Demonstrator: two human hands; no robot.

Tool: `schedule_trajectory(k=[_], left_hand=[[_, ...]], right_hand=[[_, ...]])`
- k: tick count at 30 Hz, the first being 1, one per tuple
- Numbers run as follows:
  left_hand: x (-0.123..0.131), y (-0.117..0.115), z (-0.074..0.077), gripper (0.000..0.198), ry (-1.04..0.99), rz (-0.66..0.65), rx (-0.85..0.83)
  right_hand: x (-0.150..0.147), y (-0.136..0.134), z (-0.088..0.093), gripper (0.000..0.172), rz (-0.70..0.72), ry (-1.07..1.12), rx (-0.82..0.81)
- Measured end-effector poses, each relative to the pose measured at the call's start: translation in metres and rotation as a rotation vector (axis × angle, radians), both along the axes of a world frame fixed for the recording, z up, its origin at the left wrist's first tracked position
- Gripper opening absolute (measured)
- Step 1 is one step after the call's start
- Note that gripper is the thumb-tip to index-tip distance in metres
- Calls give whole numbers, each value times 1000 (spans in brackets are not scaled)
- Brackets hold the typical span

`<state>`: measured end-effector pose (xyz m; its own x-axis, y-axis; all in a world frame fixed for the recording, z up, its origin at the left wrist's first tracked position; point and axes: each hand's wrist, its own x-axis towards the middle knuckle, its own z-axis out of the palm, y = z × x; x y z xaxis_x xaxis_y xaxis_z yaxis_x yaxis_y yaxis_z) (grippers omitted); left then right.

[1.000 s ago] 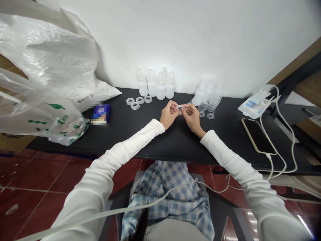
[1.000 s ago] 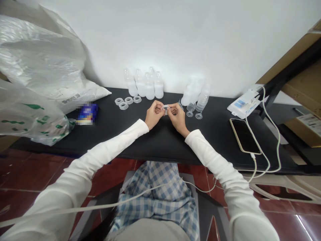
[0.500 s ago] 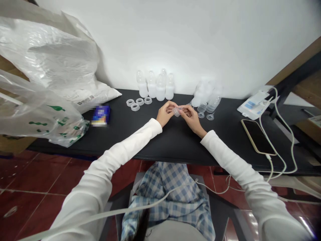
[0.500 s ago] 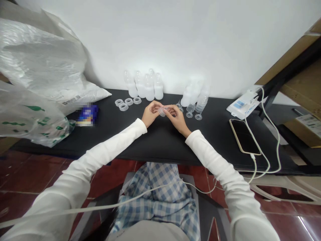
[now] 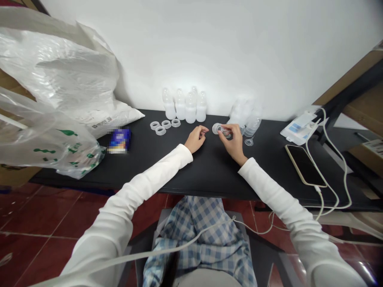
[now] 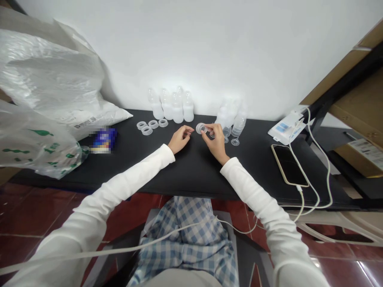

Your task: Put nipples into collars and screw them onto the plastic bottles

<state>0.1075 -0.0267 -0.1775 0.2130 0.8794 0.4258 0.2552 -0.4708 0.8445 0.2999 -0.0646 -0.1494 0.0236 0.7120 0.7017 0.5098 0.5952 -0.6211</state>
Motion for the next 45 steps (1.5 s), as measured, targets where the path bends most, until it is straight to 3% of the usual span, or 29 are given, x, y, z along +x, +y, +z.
schedule_trajectory(k=[6, 9, 14, 18, 21, 24, 28, 32, 35, 39, 45], left_hand=[[16, 22, 2, 27, -29, 23, 3], [44, 45, 12, 29, -26, 27, -25], [96, 80, 30, 50, 75, -56, 4], [121, 88, 35, 49, 172, -26, -1], [125, 82, 41, 43, 135, 8, 18], [113, 67, 53, 44, -24, 44, 110], [68, 40, 57, 52, -73, 90, 267], [14, 20, 38, 58, 72, 81, 282], [-13, 13, 22, 61, 188, 21, 259], [-28, 9, 17, 60, 248, -16, 268], [-35, 6, 22, 55, 235, -46, 215]], right_hand=[[12, 3, 7, 20, -206, 5, 138], [18, 4, 7, 21, -326, 108, 197], [28, 6, 8, 24, -469, 182, 274], [34, 9, 9, 28, -532, 160, 317], [36, 11, 9, 28, -551, 163, 332], [37, 10, 10, 30, -549, 173, 331], [34, 10, 9, 34, -435, 200, 274], [28, 11, 2, 37, -186, 148, 96], [22, 11, -3, 39, 17, 98, -29], [18, 9, -6, 34, 186, 48, -119], [19, 8, -3, 29, 279, 77, -126]])
